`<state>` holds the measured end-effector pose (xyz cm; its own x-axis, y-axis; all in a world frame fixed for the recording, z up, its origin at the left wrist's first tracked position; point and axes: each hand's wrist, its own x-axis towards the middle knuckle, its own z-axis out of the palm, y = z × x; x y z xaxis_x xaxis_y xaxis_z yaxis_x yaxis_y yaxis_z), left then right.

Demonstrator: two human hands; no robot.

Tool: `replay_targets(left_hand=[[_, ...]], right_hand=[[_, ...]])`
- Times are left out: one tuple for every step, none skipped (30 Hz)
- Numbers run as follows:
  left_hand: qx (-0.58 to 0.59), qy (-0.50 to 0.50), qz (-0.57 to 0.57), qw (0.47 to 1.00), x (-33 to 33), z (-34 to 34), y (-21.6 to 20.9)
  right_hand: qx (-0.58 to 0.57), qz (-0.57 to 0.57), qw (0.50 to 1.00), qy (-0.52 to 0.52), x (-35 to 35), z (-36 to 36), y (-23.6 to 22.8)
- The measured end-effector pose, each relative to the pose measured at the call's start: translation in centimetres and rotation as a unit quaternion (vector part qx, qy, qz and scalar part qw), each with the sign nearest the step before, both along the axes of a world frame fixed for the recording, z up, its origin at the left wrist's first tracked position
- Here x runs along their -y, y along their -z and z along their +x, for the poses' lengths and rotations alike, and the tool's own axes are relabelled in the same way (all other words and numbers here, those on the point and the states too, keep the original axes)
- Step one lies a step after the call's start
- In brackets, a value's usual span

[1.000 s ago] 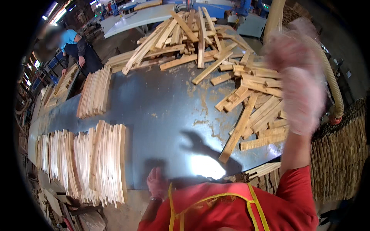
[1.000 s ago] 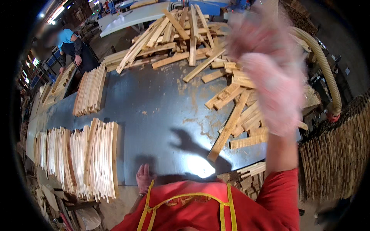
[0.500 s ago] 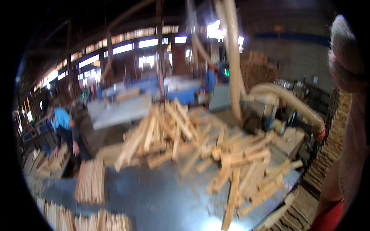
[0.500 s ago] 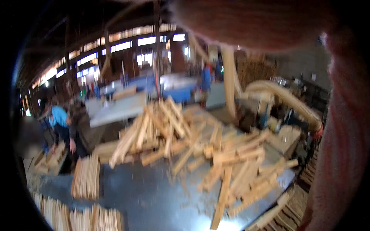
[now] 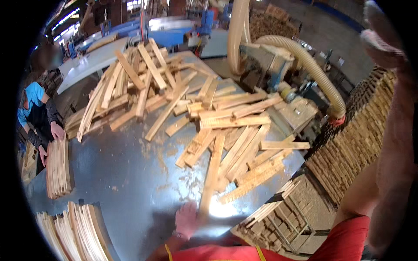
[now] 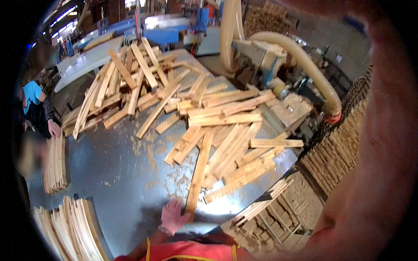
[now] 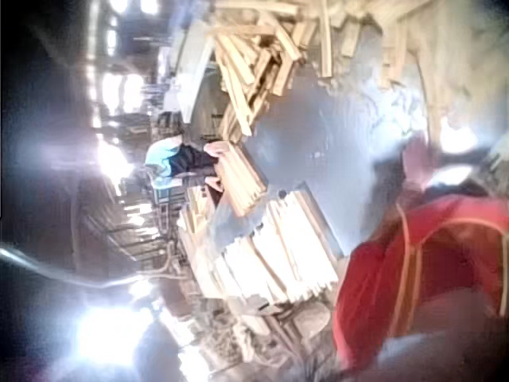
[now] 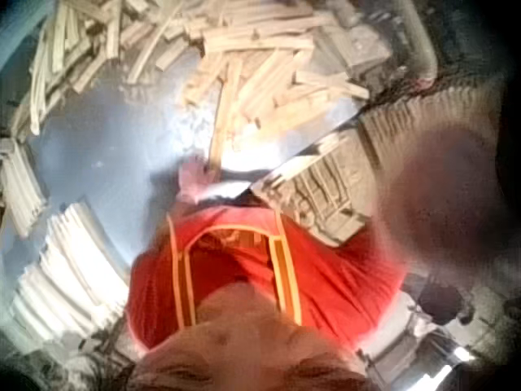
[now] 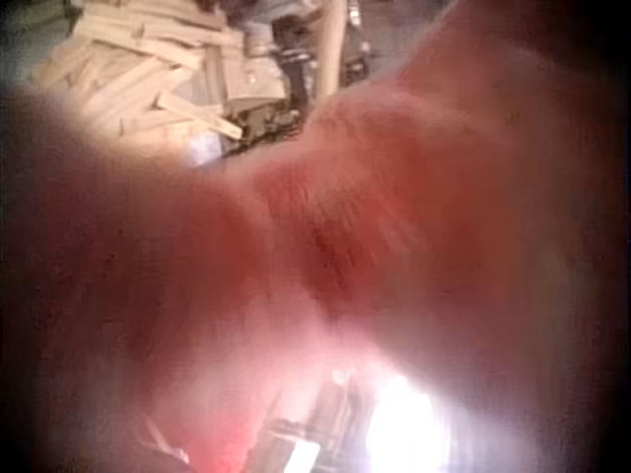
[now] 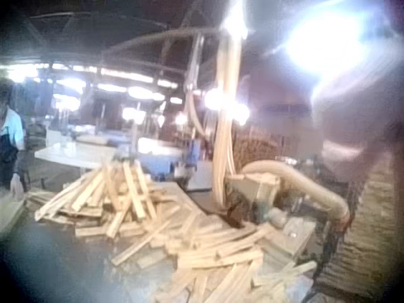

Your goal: The person repeatedly picks up wooden planks from a large pile on a metal table and stacks them into neat piles. They handle the planks one by one or in small groups, aligning them carefully.

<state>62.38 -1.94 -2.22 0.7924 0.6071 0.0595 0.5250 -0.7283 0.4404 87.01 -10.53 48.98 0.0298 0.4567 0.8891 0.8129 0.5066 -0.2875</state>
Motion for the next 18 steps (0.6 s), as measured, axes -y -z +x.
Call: replay_targets(left_hand=[[-0.012,0.019,-0.025,0.999,0.6,2.4,-0.7],[-0.057,-0.076,-0.018,0.995,-0.3,2.0,-2.5],[-0.069,-0.065,-0.044,0.995,-1.0,5.3,-2.3],[-0.099,-0.092,-0.066,0.989,-1.4,6.3,-1.3],[-0.092,-0.099,-0.030,0.990,-1.5,6.7,0.7],[-0.114,-0.092,-0.034,0.989,-1.6,8.0,0.9],[-0.102,-0.103,-0.054,0.988,-2.0,7.7,1.7],[-0.093,-0.119,-0.077,0.986,-2.7,7.4,2.4],[-0.037,-0.152,-0.101,0.983,-3.3,8.1,0.7],[-0.003,-0.143,-0.105,0.984,-3.6,7.6,-0.1],[0.030,-0.141,-0.108,0.984,-3.7,6.2,-0.3],[0.066,-0.136,-0.112,0.982,-4.1,5.7,-1.2],[0.085,-0.140,-0.242,0.956,-5.1,6.5,-4.7],[0.034,-0.168,-0.223,0.960,-6.6,8.8,-7.6],[-0.016,-0.195,-0.208,0.958,-8.4,11.7,-10.3],[-0.065,-0.218,-0.194,0.954,-10.4,14.8,-12.1],[-0.052,-0.217,-0.150,0.963,-13.3,16.9,-11.7],[-0.042,-0.230,-0.110,0.966,-16.4,18.3,-10.8]], right_hand=[[-0.016,-0.016,0.999,0.023,0.8,2.3,1.2],[-0.078,-0.014,0.995,-0.060,-2.7,6.7,3.9],[-0.094,-0.034,0.995,-0.019,-1.5,9.2,4.3],[-0.137,-0.062,0.989,-0.011,-2.3,12.1,6.7],[-0.183,-0.107,0.977,0.004,-3.5,15.0,9.4],[-0.232,-0.150,0.960,0.033,-3.7,18.5,12.3],[-0.257,-0.224,0.938,0.064,-3.8,23.0,16.3],[-0.361,-0.246,0.897,0.063,-4.3,26.4,21.2],[-0.386,-0.265,0.875,0.122,-2.8,31.3,26.6],[-0.412,-0.288,0.849,0.164,-2.1,35.3,32.1],[-0.452,-0.306,0.815,0.193,-2.0,37.6,36.9],[-0.487,-0.322,0.780,0.225,-2.1,39.1,40.7],[-0.500,-0.341,0.767,0.214,-3.0,40.0,44.0],[-0.509,-0.362,0.755,0.199,-4.2,40.4,46.8],[-0.515,-0.385,0.743,0.185,-5.0,40.8,49.0],[-0.538,-0.362,0.741,0.172,-6.1,39.9,50.9],[-0.562,-0.335,0.739,0.159,-8.3,38.0,51.7],[-0.678,-0.355,0.642,0.044,-11.1,33.9,46.7]])
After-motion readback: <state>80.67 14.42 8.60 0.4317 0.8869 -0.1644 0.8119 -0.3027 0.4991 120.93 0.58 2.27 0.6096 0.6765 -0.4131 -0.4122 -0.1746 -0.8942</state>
